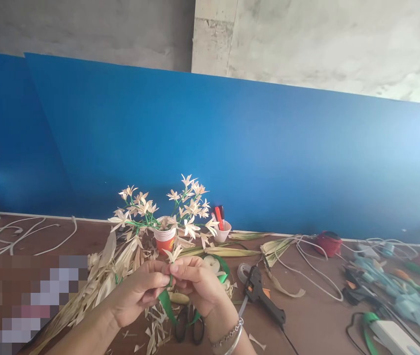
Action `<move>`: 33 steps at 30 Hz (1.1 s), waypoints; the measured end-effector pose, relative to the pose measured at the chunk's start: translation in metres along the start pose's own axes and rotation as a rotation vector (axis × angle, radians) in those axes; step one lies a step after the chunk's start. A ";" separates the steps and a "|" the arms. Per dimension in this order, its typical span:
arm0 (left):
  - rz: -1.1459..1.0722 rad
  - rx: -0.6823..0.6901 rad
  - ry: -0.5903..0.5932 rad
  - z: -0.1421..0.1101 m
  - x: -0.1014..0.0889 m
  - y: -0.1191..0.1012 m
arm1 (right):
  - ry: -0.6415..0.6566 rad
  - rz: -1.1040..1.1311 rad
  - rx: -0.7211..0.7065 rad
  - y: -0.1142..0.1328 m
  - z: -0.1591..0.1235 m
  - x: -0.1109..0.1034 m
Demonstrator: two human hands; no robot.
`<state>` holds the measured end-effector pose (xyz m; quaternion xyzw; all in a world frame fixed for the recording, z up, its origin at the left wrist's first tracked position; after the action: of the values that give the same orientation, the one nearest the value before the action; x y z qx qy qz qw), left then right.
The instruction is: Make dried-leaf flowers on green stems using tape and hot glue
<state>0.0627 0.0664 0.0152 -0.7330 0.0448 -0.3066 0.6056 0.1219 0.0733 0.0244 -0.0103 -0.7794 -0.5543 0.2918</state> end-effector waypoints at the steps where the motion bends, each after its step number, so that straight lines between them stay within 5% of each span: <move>1: 0.017 0.010 -0.004 0.000 -0.001 -0.001 | -0.020 -0.001 0.002 0.000 0.000 -0.002; 7: 0.017 0.006 -0.042 0.000 -0.004 -0.001 | -0.106 -0.009 0.017 0.002 -0.004 -0.009; 14: -0.177 -0.023 -0.081 -0.005 0.004 0.003 | -0.073 -0.041 0.038 0.006 -0.005 -0.007; 33: -0.226 -0.076 -0.140 -0.004 0.000 0.015 | -0.134 -0.043 0.046 0.008 -0.008 -0.009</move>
<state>0.0651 0.0587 0.0014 -0.7753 -0.0688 -0.3194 0.5406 0.1349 0.0723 0.0285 -0.0237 -0.8097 -0.5405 0.2271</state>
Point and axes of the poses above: each hand's wrist, its own z-axis towards the middle knuckle, its own x-axis out of the palm, y = z × x, the point moved 10 cm from there along z, towards the middle knuckle, and after that the axes turned 11 degrees about x, right-handed, at the moved point
